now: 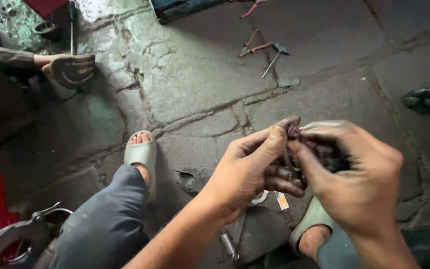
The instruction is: The person cleans various metal rings and mechanical components using a cloth while sitting on the floor.
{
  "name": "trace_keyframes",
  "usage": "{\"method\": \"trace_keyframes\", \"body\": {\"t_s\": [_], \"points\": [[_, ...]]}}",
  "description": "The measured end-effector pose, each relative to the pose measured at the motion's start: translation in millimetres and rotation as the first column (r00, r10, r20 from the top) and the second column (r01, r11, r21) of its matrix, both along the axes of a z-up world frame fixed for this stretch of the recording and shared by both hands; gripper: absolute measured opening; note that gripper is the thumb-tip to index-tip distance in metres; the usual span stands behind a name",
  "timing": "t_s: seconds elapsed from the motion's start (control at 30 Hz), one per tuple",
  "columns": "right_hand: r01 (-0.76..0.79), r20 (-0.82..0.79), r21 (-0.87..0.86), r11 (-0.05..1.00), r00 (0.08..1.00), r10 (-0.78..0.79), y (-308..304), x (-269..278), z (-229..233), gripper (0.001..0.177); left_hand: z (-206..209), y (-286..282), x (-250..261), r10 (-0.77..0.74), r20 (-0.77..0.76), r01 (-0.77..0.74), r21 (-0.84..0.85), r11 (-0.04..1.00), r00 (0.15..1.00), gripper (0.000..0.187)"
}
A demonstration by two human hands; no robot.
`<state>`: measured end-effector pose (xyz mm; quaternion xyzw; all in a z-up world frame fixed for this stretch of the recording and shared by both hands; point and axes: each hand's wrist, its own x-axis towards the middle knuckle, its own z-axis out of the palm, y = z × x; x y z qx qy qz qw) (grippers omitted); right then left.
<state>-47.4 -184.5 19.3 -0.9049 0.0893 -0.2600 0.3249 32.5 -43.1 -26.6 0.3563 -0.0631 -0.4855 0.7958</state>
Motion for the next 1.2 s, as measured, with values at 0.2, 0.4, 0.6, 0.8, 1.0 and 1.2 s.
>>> {"method": "trace_keyframes", "body": {"t_s": [0.2,0.4,0.6,0.8,1.0,1.2], "points": [[0.090,-0.008,0.681,0.727,0.993,-0.115,-28.2,-6.5,2.2,0.014,6.3,9.2,-0.2,-0.085,-0.136,0.051,-0.233,0.971,0.987,0.058],[-0.019,-0.018,0.364,0.931,0.999,0.027,-5.4,-0.7,3.4,0.017,3.8,5.0,-1.5,-0.047,0.017,0.049,-0.147,0.988,0.999,0.060],[-0.165,-0.022,-0.116,0.979,0.986,0.164,-4.7,7.7,7.3,0.035,-10.8,-1.2,3.9,-0.069,-0.120,0.052,-0.135,0.989,0.990,0.055],[-0.156,-0.070,-0.078,0.985,0.986,0.151,-9.0,5.1,5.4,0.026,-17.3,-6.1,0.6,-0.101,-0.144,0.093,-0.060,0.994,0.984,0.050],[-0.164,-0.059,0.274,0.948,0.981,0.187,-14.8,-0.3,13.4,0.017,-16.1,-3.4,1.3,-0.140,-0.112,0.124,-0.142,0.982,0.984,0.054],[-0.004,-0.095,0.248,0.969,0.995,0.029,-10.2,-1.5,10.4,0.013,-13.9,-3.8,-2.6,-0.127,-0.073,0.118,-0.112,0.987,0.989,0.063]]}}
